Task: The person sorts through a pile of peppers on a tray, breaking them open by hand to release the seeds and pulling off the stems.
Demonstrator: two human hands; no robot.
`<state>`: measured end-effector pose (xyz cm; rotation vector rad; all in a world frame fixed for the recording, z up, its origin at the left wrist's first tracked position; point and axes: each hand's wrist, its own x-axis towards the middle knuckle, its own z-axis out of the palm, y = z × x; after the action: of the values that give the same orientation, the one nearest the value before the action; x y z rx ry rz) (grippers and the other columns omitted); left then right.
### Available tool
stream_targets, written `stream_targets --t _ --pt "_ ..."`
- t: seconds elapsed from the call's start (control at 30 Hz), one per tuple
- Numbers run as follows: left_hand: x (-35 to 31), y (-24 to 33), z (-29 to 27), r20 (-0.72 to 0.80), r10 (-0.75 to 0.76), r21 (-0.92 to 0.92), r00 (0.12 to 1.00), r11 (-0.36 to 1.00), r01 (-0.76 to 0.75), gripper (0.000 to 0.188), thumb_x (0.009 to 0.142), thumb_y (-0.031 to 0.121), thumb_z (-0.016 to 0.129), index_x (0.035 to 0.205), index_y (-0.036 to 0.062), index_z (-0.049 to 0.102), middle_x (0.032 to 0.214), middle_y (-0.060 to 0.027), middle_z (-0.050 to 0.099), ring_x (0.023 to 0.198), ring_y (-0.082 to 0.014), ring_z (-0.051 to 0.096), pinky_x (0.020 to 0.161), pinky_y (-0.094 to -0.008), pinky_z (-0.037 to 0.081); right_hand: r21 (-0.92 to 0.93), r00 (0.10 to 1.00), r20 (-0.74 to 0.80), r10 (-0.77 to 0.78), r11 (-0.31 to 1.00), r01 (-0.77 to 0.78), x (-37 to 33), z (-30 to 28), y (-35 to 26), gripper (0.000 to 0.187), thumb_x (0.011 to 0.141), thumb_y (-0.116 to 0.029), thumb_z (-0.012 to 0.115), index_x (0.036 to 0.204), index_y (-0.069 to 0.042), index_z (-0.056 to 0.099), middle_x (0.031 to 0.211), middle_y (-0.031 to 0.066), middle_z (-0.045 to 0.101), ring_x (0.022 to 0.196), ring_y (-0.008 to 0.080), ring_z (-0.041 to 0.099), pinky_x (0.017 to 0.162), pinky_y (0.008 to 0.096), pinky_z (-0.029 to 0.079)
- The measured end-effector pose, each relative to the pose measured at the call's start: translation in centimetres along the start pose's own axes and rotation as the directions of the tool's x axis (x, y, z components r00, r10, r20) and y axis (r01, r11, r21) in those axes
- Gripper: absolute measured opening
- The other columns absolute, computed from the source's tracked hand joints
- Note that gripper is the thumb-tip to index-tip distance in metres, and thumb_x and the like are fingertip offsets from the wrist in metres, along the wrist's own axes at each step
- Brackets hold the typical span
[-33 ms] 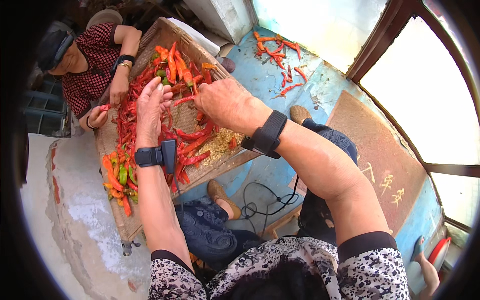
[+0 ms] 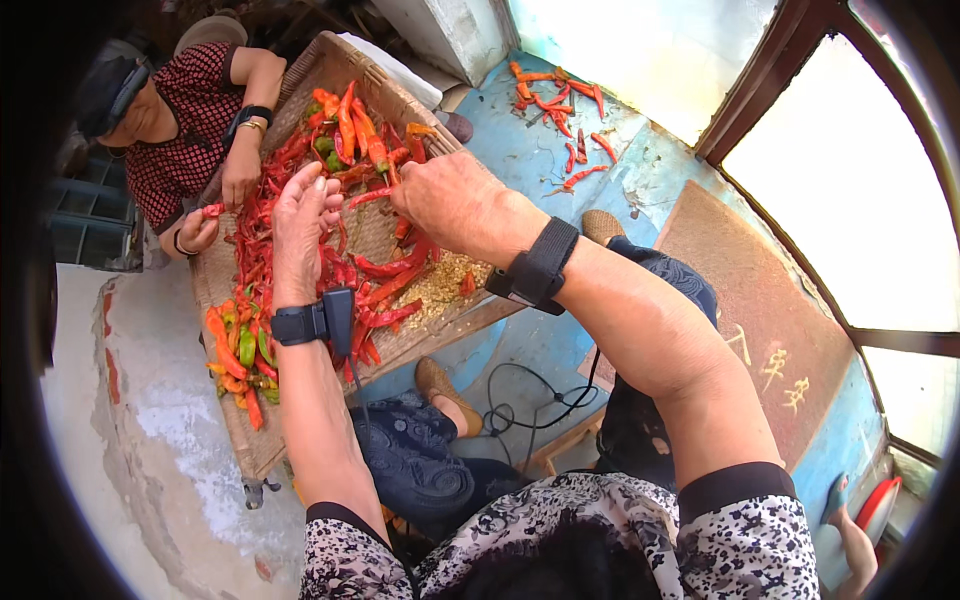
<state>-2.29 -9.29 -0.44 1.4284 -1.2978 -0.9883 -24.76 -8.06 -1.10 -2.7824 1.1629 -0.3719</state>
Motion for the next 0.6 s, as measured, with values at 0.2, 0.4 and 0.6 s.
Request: stream_targets --t 0.2,0.4,0.6 --pt "-8.2 -1.1 0.7 0.135 0.273 0.699 0.953 0.655 -0.287 0.028 0.088 0.013 0.06 0.114 0.0008 0.061 0.099 -0.0145 0.065 0.086 -0.0269 0.062 0.081 -0.0365 0.05 -0.032 0.953 -0.299 0.044 0.998 -0.056 0.3 0.1 1.6 0.013 0.082 -0.011 0.061 0.093 -0.004 0.061 0.095 0.0129 0.062 0.09 0.0298 0.064 0.071 0.0401 0.053" --pt "-9.0 -3.5 1.0 0.313 0.352 0.816 0.882 0.375 -0.439 0.023 0.08 0.0 0.06 0.104 0.0007 0.061 0.109 -0.0145 0.06 0.103 -0.0345 0.054 0.089 -0.041 0.046 -0.028 0.958 -0.285 -0.018 1.0 0.01 1.1 1.2 1.2 0.017 0.081 -0.011 0.062 0.098 -0.006 0.064 0.096 0.0108 0.062 0.094 0.0281 0.06 0.078 0.0383 0.052" --pt "-8.5 -1.2 -0.4 0.205 0.476 0.791 0.855 0.434 -0.431 0.017 0.08 0.0 0.061 0.097 0.0008 0.061 0.095 -0.0141 0.062 0.096 -0.0337 0.055 0.083 -0.0416 0.045 0.152 0.948 -0.297 -0.116 0.974 0.167 1.7 1.2 -2.1 0.023 0.084 -0.013 0.063 0.105 -0.004 0.062 0.096 0.0111 0.061 0.092 0.0291 0.061 0.074 0.0388 0.053"
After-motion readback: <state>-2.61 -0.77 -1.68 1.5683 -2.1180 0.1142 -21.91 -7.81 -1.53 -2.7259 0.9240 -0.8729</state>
